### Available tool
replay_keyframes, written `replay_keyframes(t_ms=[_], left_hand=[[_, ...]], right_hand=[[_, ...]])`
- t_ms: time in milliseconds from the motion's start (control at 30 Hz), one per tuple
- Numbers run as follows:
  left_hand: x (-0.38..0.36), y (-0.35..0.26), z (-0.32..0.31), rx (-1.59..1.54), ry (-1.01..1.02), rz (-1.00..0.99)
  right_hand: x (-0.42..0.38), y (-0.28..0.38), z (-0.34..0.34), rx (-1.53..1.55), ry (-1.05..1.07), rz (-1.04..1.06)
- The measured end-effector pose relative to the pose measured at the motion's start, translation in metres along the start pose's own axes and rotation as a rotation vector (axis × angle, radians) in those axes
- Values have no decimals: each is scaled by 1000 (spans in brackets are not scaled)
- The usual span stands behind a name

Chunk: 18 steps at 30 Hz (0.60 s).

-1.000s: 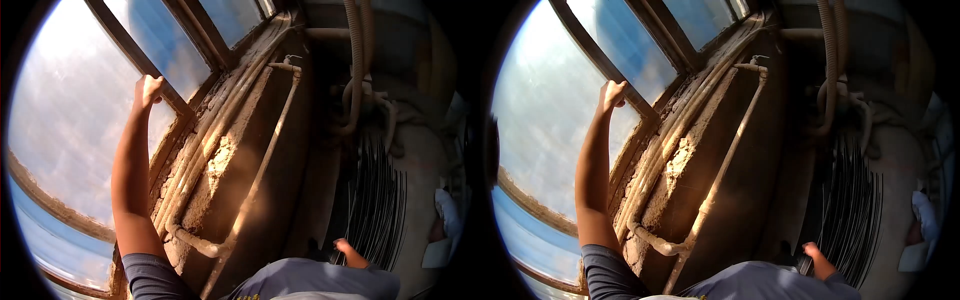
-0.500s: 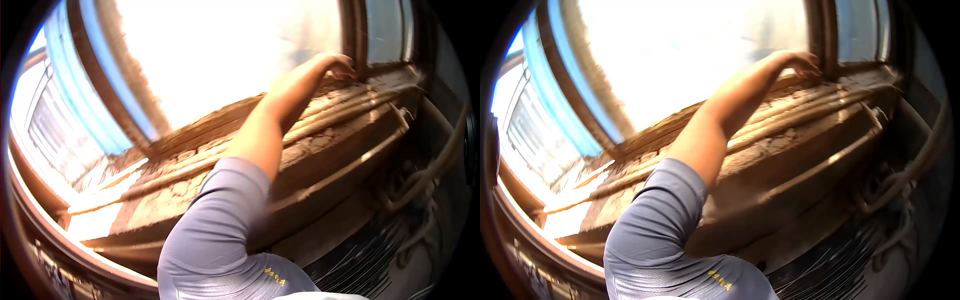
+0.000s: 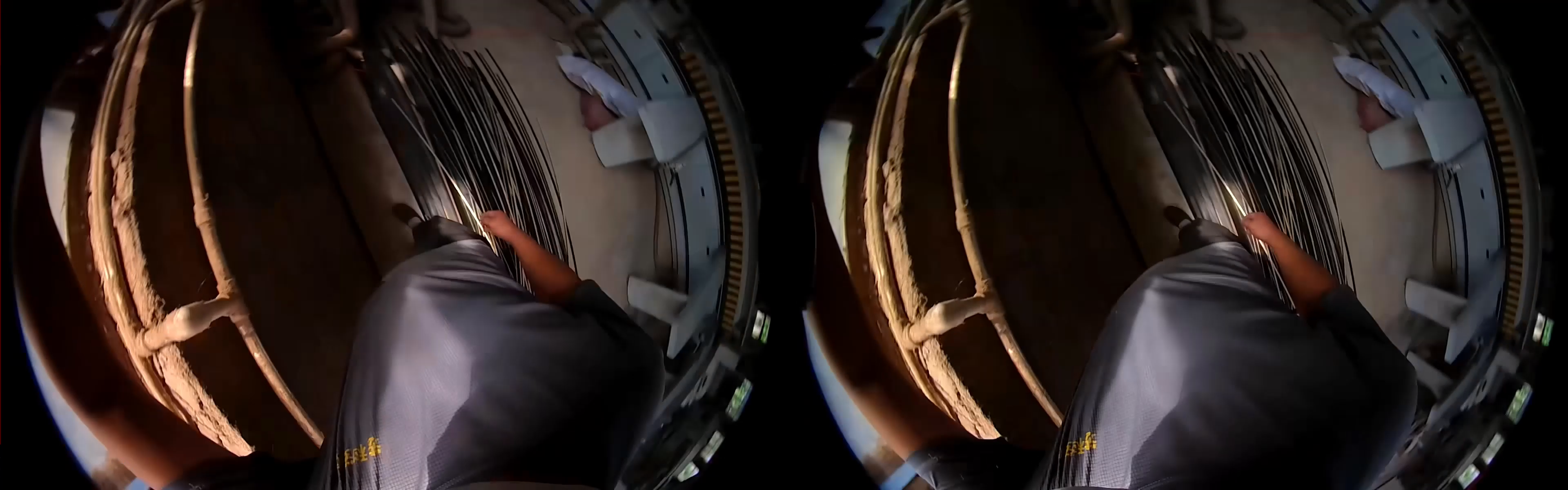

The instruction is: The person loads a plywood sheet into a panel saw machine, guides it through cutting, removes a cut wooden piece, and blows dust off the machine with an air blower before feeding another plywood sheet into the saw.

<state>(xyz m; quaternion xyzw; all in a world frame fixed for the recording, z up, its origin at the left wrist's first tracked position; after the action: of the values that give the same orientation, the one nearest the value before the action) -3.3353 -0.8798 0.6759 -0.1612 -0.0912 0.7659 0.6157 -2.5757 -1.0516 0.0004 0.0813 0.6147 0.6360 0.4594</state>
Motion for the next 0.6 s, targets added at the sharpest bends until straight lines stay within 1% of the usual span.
replay_keyframes(t_ms=[67,133,167,200,233,267,300,333,400,433,467,500,533,567,600], left_hand=[[28,-33,-23,53,-27,-30],[53,-56,-43,78,-30,-51],[57,-70,-47,89,-34,-66],[62,-80,-50,96,-36,-78],[65,-93,-55,89,-35,-102],[67,-105,-58,76,-29,-132],[67,-118,-67,50,-18,-168],[73,-151,-77,4,11,-244],[59,-199,-108,-184,111,-424],[43,-227,-135,-275,185,-534],[20,-263,-174,-250,213,-642],[-7,-294,-224,-61,153,-679],[-35,-328,-274,126,88,-718],[-43,-331,-341,-249,292,-401],[-38,-326,-409,-408,391,-316]], right_hand=[[-49,-57,6,-205,-154,29],[-120,-82,6,-73,-228,-233],[-154,-97,11,-410,-98,-77],[-190,-114,15,-754,-27,97],[-216,-146,10,-1137,75,226],[-235,-182,3,-1100,230,-9],[-250,-188,-1,-1043,389,-237],[-290,-198,-6,-691,229,-519],[-325,-199,-12,-790,86,-311],[-323,-217,-13,-726,213,-421],[-313,-299,-32,-761,155,-400],[-329,-289,-21,-422,-52,-280],[-336,-285,-15,-327,-140,-267],[-345,-291,-10,-359,-201,-199],[-358,-301,-2,-425,-260,-77]])
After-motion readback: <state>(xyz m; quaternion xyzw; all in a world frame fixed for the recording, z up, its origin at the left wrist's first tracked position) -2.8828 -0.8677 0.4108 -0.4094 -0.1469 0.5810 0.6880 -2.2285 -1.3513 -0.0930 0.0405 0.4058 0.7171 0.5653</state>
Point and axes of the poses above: each hand's wrist, its own x-axis towards the middle knuckle, its own z-axis out of the back of the hand, y = z × x, the point moved 2 cm from there along x, towards the middle knuckle, and after that the axes turned 8 degrees about z, right-handed, at the moved point
